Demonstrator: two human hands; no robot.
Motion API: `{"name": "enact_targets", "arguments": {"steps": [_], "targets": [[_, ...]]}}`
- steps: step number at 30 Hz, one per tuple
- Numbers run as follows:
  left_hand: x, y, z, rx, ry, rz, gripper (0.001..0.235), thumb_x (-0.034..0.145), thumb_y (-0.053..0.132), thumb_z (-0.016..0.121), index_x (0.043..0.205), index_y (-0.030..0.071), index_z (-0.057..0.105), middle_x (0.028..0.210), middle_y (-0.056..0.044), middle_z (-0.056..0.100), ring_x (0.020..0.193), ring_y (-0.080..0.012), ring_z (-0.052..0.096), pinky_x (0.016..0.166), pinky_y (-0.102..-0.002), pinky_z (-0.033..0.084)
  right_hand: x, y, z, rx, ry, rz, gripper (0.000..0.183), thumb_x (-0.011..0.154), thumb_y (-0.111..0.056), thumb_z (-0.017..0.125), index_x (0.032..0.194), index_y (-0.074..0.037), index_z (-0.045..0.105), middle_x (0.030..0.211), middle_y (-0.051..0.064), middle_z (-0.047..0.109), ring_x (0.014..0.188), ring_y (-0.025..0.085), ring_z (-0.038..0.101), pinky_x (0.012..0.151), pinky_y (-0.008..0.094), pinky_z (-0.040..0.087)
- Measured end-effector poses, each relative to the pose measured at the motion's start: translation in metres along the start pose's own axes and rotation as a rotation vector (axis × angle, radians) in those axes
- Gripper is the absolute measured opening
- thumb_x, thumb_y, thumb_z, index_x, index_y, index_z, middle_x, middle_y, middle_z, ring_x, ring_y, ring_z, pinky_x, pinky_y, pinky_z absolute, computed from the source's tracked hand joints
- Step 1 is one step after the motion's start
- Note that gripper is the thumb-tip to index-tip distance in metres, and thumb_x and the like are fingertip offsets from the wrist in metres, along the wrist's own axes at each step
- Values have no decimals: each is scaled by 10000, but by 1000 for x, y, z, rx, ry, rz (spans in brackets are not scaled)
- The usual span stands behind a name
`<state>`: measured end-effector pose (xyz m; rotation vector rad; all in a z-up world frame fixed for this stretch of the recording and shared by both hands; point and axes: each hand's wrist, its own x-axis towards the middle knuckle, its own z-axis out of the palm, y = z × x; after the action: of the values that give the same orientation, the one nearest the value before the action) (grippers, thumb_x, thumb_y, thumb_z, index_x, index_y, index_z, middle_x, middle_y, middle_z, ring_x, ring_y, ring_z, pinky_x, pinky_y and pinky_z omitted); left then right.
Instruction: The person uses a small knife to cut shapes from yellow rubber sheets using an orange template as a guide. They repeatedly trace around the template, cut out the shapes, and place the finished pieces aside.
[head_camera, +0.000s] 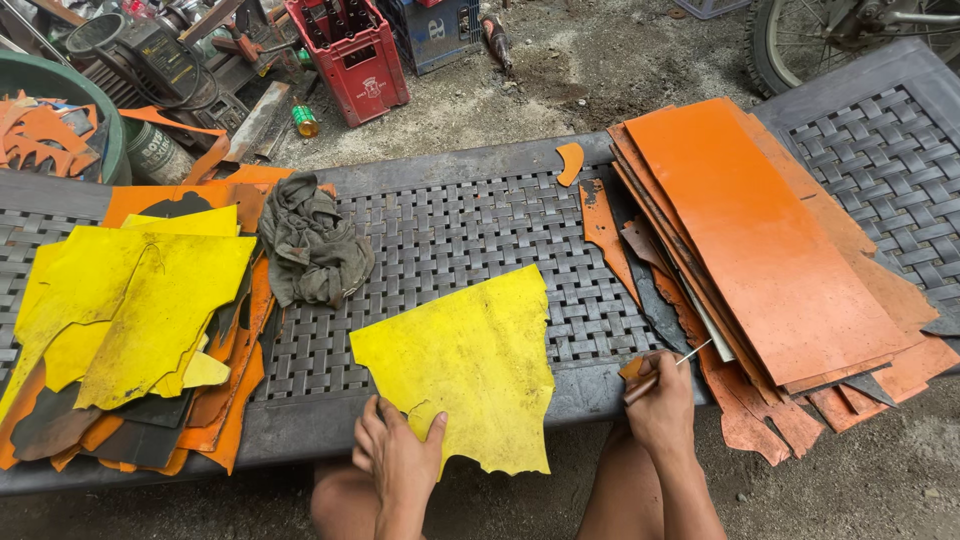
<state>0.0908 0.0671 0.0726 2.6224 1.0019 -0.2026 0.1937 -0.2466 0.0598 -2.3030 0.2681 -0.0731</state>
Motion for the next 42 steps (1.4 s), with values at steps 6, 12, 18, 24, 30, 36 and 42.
{"name": "enact_targets", "arguments": {"steps": [6,12,18,24,30,36,42], "targets": [[-24,25,8,-40,42,74,1036,803,552,756,1443,-149,342,1607,-170,235,1491,-351,162,1166,-593,141,-16,-1,-29,322,214,-339,197,914,-9,708,938,-5,512,1194,167,639,989,177,658,745,310,586],[-45,51,13,-58,-43,195,1071,800,552,762,1453,-159,297,1596,-193,231,1496,-379,142,1185,-612,83,-26,-11,-31,479,229,-445,206,968,-21,693,943,-19,489,1182,144,641,1088,177,685,880,304,603],[-51,42,24,-171,-73,306,958,834,501,748,1523,-40,361,1658,-211,215,1499,-365,129,1159,-660,3,-46,-6,-19,488,250,-441,245,968,-11,718,915,-19,479,1157,150,664,1072,172,674,918,297,574],[-42,5,18,-341,34,409,683,872,396,729,1416,37,525,1548,-186,391,1472,-361,278,1178,-560,149,-58,-1,-18,385,315,-446,254,930,13,743,883,-35,499,1114,133,706,1009,164,657,888,279,534],[-22,6,13,-403,14,398,456,888,321,720,1270,77,677,1479,-141,493,1429,-326,370,1163,-533,218,-50,-9,-4,262,258,-580,252,862,10,789,803,-68,556,1051,85,768,913,179,658,801,308,521],[5,18,8,-447,122,535,315,924,279,685,1147,69,757,1429,-104,595,1434,-321,404,1180,-515,252,-48,-28,40,301,-93,-699,267,837,-32,786,806,-58,523,1101,99,781,970,230,751,773,308,593],[13,26,-5,-328,48,674,422,905,322,699,1296,162,714,1494,-206,466,1430,-385,332,1177,-564,188,-49,-51,48,-34,-399,-531,664,760,-198,883,1355,-52,626,821,133,661,1061,287,675,1024,404,508]]}}
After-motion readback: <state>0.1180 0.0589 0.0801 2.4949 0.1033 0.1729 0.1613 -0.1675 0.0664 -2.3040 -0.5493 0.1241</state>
